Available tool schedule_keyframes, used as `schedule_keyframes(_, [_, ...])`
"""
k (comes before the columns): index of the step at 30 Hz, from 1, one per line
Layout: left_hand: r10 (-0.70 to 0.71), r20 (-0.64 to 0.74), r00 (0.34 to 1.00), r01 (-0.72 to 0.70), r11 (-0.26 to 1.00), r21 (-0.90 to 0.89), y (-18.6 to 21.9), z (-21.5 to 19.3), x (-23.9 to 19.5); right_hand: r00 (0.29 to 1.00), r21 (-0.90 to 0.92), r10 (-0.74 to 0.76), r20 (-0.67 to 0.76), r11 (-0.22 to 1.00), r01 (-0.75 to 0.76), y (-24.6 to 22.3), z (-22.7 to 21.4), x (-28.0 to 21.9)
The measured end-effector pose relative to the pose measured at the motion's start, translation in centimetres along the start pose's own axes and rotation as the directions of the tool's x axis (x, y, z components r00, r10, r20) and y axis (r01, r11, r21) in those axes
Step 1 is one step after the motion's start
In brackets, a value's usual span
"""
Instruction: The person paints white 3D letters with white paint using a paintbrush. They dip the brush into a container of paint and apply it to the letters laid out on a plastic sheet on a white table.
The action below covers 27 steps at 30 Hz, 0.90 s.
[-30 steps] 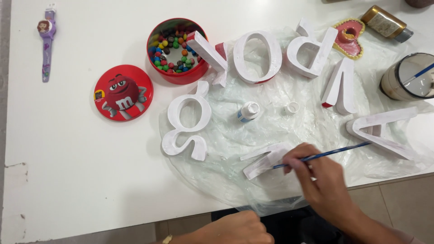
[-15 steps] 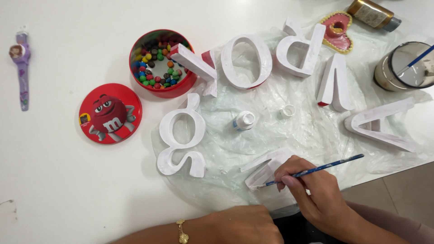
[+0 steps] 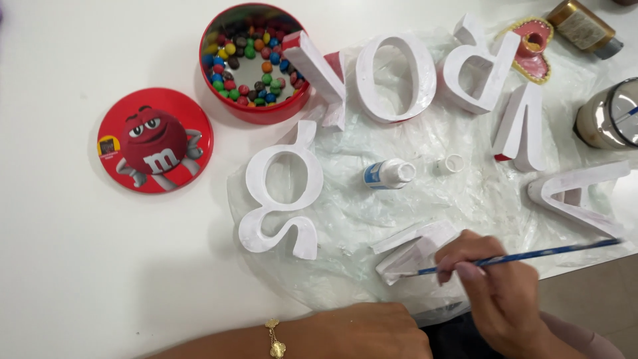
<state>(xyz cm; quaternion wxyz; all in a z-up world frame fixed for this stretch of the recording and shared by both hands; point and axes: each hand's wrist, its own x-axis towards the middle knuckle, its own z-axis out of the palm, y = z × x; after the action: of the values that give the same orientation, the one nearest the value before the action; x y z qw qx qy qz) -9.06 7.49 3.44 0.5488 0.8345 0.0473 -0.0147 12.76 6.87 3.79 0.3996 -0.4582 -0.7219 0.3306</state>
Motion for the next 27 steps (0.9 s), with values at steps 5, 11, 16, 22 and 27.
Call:
schedule_keyframes(5, [-0.015, 0.015, 1.000, 0.015, 0.999, -0.029, -0.2, -0.1, -0.2, 0.996, -0.092, 0.028, -0.080, 0.995, -0.036, 0.0, 0.0, 0.6])
schedule_keyframes(11, [-0.069, 0.046, 0.997, 0.069, 0.998, -0.003, 0.0, -0.3, -0.1, 0.998, -0.097, 0.054, -0.019, 0.994, -0.056, -0.2, 0.6, 0.5])
schedule_keyframes(16, [0.018, 0.001, 1.000, -0.018, 0.999, 0.030, -1.2, 1.3, 0.4, 0.999, -0.085, 0.003, -0.052, 0.996, -0.008, -0.5, 0.9, 0.4])
schedule_keyframes(22, [0.015, -0.026, 1.000, -0.015, 1.000, 0.000, -1.2, 1.1, 0.2, 0.992, -0.131, 0.034, -0.122, 0.990, -0.050, -0.2, -0.1, 1.0])
schedule_keyframes(27, [0.090, -0.106, 0.990, -0.090, 0.996, 0.004, -1.4, 1.3, 0.1, 0.999, -0.086, -0.041, -0.033, 0.996, 0.038, -0.4, 0.4, 0.5])
